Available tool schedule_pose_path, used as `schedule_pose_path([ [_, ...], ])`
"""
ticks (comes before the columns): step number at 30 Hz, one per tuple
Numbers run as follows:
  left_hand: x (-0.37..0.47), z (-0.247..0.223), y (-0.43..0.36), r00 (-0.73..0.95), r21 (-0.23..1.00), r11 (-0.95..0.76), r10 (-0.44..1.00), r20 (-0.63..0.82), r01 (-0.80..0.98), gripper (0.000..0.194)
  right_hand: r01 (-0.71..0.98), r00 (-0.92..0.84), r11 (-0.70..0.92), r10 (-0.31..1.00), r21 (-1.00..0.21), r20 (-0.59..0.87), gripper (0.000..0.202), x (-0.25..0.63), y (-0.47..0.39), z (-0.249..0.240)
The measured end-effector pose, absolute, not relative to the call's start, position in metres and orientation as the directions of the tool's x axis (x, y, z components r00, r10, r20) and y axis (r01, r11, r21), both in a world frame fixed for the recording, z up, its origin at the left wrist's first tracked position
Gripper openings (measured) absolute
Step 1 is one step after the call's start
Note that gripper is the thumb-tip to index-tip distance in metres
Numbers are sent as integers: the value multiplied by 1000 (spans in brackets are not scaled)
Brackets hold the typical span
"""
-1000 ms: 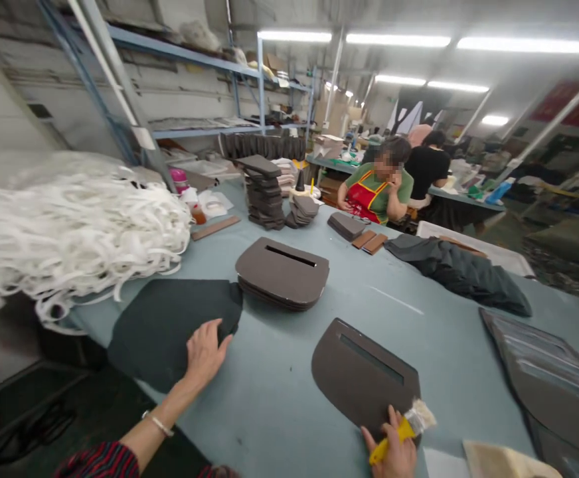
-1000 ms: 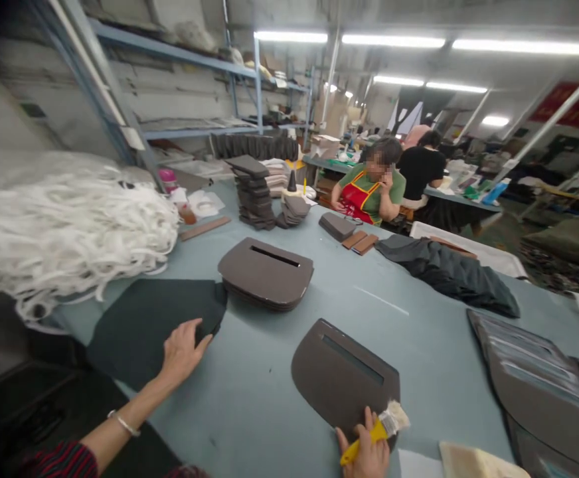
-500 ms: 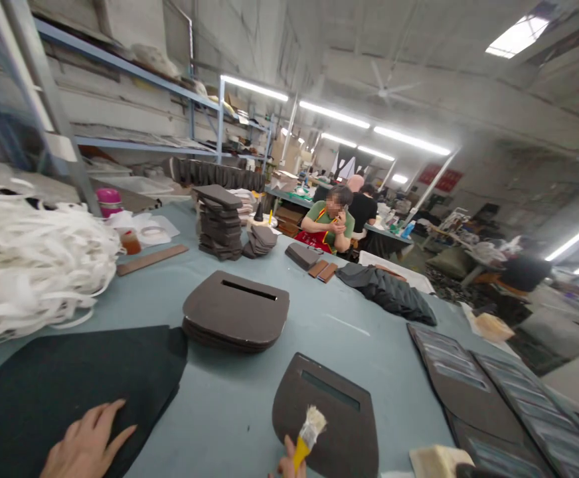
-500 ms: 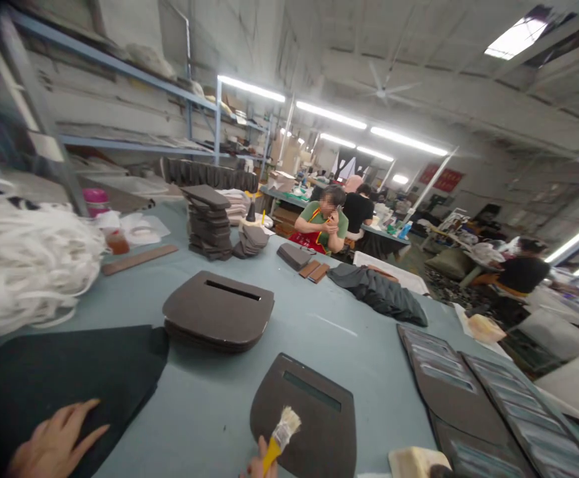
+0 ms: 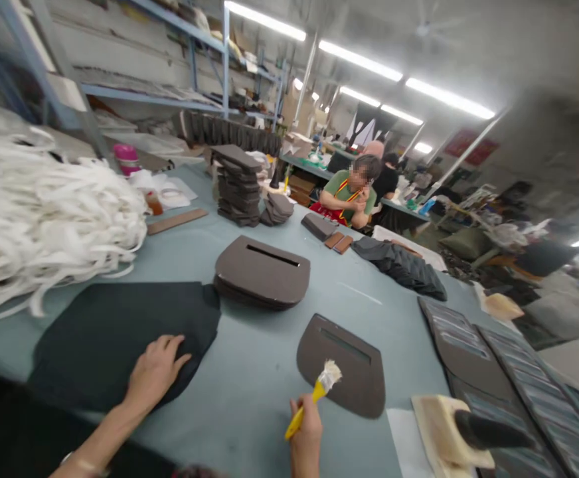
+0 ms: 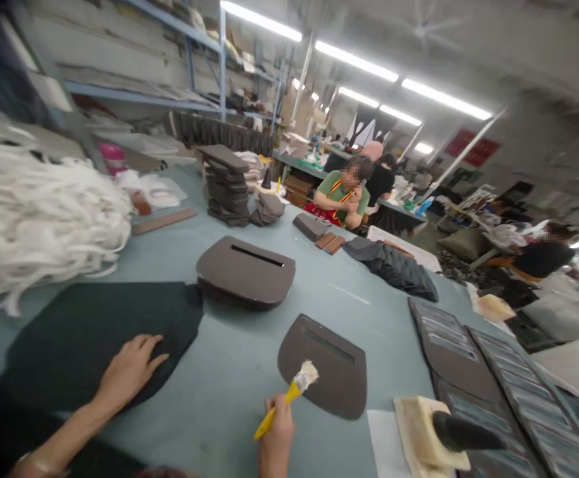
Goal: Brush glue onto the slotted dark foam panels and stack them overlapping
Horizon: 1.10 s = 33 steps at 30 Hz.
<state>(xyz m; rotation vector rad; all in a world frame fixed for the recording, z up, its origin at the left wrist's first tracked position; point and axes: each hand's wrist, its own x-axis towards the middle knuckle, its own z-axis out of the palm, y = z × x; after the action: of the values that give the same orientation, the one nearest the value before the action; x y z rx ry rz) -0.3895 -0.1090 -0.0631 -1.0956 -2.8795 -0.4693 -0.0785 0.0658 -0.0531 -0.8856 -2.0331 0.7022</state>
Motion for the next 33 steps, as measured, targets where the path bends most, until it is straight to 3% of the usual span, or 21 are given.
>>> schedule_pose_path([
  [3, -392, -55, -106, -734, 310, 689, 678, 45, 655, 28, 399, -397, 632, 772, -665, 496, 22, -81, 49, -62],
  [12, -415, -55, -111, -723, 538, 644, 685, -90, 543, 22, 479, -451, 592, 799, -648, 397, 20, -83, 22, -50],
  [17, -401, -52, -100, -526, 764, 501, 812, -253, 407, 28, 423, -566, 617, 752, -663, 339, 23, -110, 21, -54],
  [21, -333, -48, -83, -373, 877, 373, 893, -250, 303, 33, 417, -637, 536, 748, -734, 185, 25, -136, 22, -38],
  [24, -297, -43, -78, -244, 920, 284, 944, -221, 269, 36, 448, -615, 511, 772, -733, 162, 23, -142, 23, -32],
  [25, -294, -42, -79, -266, 910, 282, 942, -204, 303, 35, 465, -596, 506, 786, -726, 166, 17, -140, 24, -33],
  [27, -302, -43, -84, -463, 806, 375, 875, -145, 458, 33, 489, -554, 497, 812, -717, 185, 12, -134, 24, -40],
  [29, -318, -46, -88, -687, 569, 570, 726, -12, 593, 38, 506, -523, 497, 827, -704, 207, 17, -126, 25, -49],
  [31, -332, -50, -91, -744, 349, 681, 664, 76, 644, 50, 540, -518, 512, 828, -668, 216, 22, -119, 25, -57],
  [33, -340, -54, -90, -739, 239, 710, 671, 55, 663, 59, 603, -532, 530, 824, -596, 194, 25, -116, 27, -64],
])
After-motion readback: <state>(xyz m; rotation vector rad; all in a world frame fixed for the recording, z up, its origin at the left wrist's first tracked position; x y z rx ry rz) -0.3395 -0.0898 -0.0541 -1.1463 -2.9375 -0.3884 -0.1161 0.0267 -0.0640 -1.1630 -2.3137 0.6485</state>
